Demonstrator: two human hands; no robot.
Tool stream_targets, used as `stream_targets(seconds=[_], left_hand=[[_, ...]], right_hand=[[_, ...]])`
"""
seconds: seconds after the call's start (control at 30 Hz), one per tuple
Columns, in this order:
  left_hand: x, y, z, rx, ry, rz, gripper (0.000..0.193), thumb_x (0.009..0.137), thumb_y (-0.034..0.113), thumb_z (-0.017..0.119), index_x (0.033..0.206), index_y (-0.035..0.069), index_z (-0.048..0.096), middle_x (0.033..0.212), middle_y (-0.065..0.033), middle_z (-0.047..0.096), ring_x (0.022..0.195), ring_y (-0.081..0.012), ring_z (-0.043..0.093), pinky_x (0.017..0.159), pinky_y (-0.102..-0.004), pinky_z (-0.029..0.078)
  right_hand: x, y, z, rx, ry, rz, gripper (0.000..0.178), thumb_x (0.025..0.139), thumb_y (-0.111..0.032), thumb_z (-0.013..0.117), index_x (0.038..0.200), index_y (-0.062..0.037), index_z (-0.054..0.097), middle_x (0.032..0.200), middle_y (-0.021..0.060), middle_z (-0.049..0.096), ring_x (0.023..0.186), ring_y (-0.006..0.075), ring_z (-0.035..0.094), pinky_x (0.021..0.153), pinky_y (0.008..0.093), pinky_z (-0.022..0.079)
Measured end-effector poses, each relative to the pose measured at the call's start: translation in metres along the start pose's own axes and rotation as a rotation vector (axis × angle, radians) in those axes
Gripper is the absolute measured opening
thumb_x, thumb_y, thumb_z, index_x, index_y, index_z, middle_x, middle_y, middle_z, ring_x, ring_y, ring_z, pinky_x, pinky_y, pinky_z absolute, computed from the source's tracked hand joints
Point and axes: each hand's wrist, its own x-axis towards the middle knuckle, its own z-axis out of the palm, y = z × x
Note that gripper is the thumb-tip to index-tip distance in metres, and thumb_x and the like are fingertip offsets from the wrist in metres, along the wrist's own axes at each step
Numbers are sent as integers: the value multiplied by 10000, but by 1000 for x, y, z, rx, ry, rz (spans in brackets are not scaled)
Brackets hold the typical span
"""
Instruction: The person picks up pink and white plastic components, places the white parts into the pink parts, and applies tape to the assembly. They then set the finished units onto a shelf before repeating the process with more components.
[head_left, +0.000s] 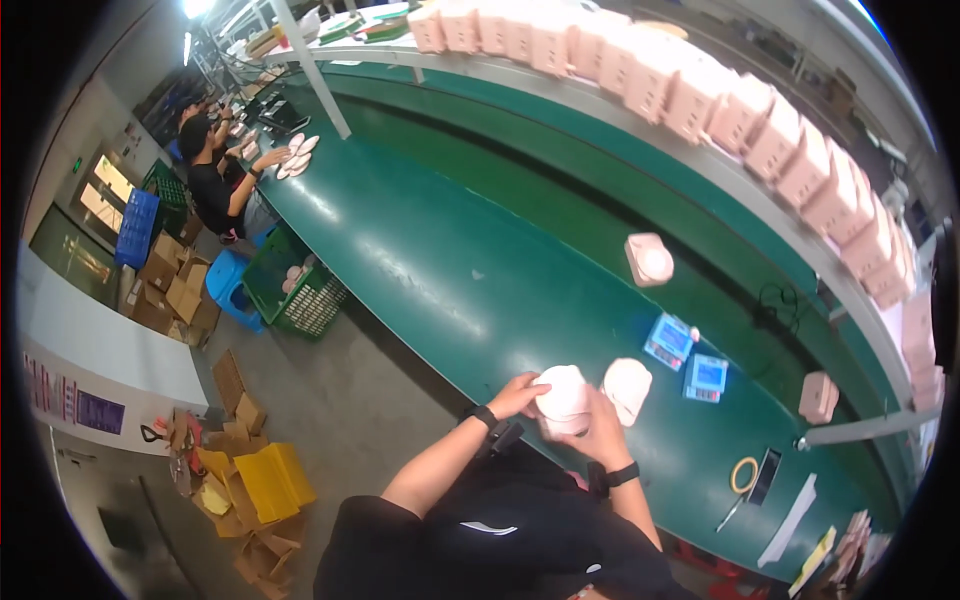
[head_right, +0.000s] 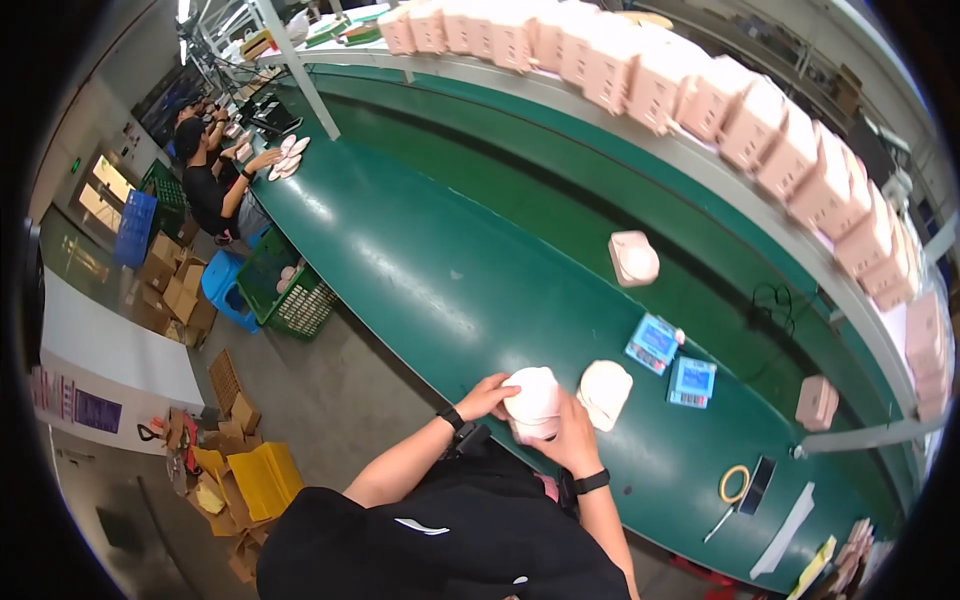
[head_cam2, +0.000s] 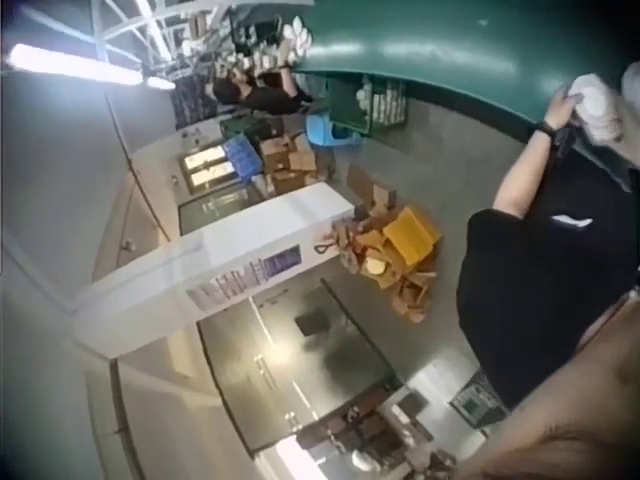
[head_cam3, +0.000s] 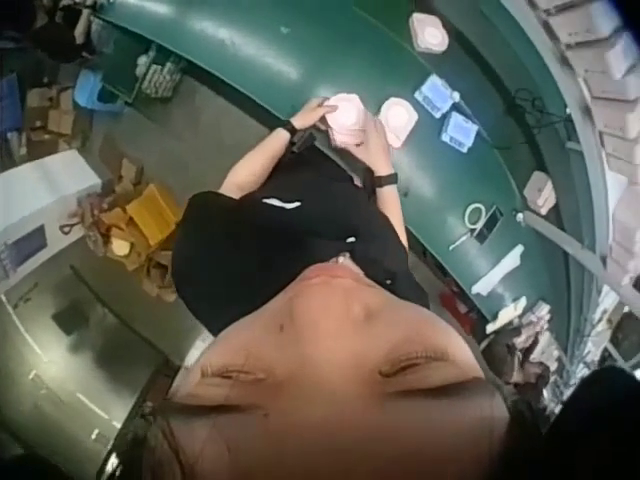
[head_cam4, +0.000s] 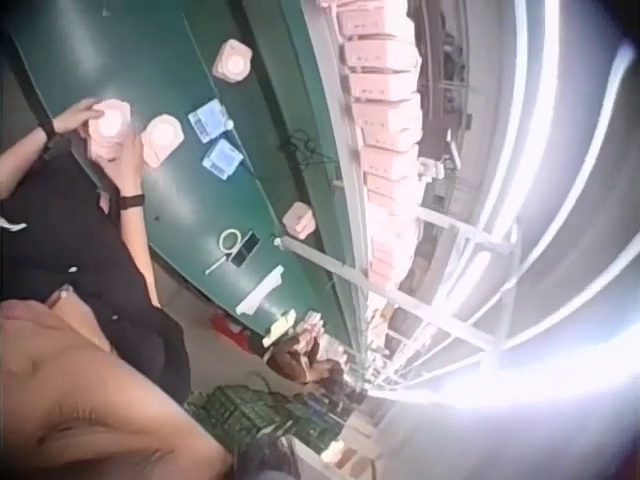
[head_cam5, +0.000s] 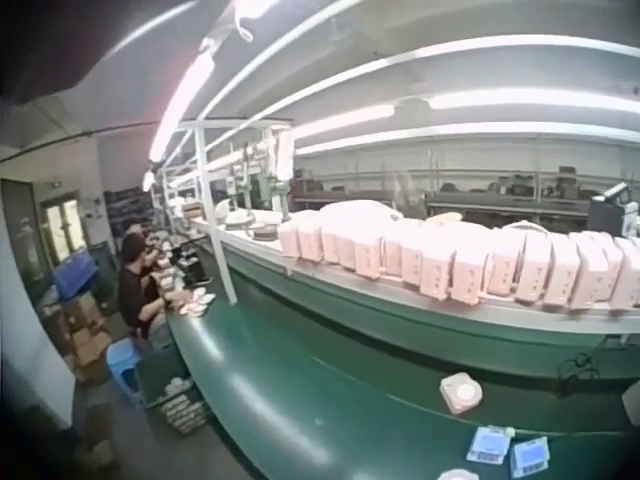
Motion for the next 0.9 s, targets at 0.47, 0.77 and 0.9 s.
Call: stream_targets(seconds=[0.47, 0.77, 0.9], left_hand=[[137, 31, -342, -1211, 707, 320, 456, 907, 313, 564, 1268, 65, 437, 1214, -144, 557, 1099, -285, 556, 947, -355, 453], [174, -13, -284, -289, 478, 102, 365, 869, 258, 611, 1165, 62, 528, 923, -61, 651, 700, -180, 623, 610, -275, 494], [192, 2, -189, 76, 241, 214, 289, 835, 182, 642, 1078, 38, 582, 834, -72, 663, 704, -184, 630, 633, -289, 502]], right_hand=[[2, 24, 53, 135, 231, 509, 608, 684, -211, 776, 1181, 30, 520, 1077, 201, 593, 1014, 357, 566, 886, 395, 460], [26, 50, 69, -370, 519, 632, 866, 596, -250, 834, 1304, -15, 393, 1279, 216, 461, 1175, 362, 457, 979, 425, 389], [34, 73, 57, -550, 538, 821, 1106, 502, -301, 868, 1386, -52, 252, 1338, 232, 374, 1199, 390, 412, 987, 442, 380]])
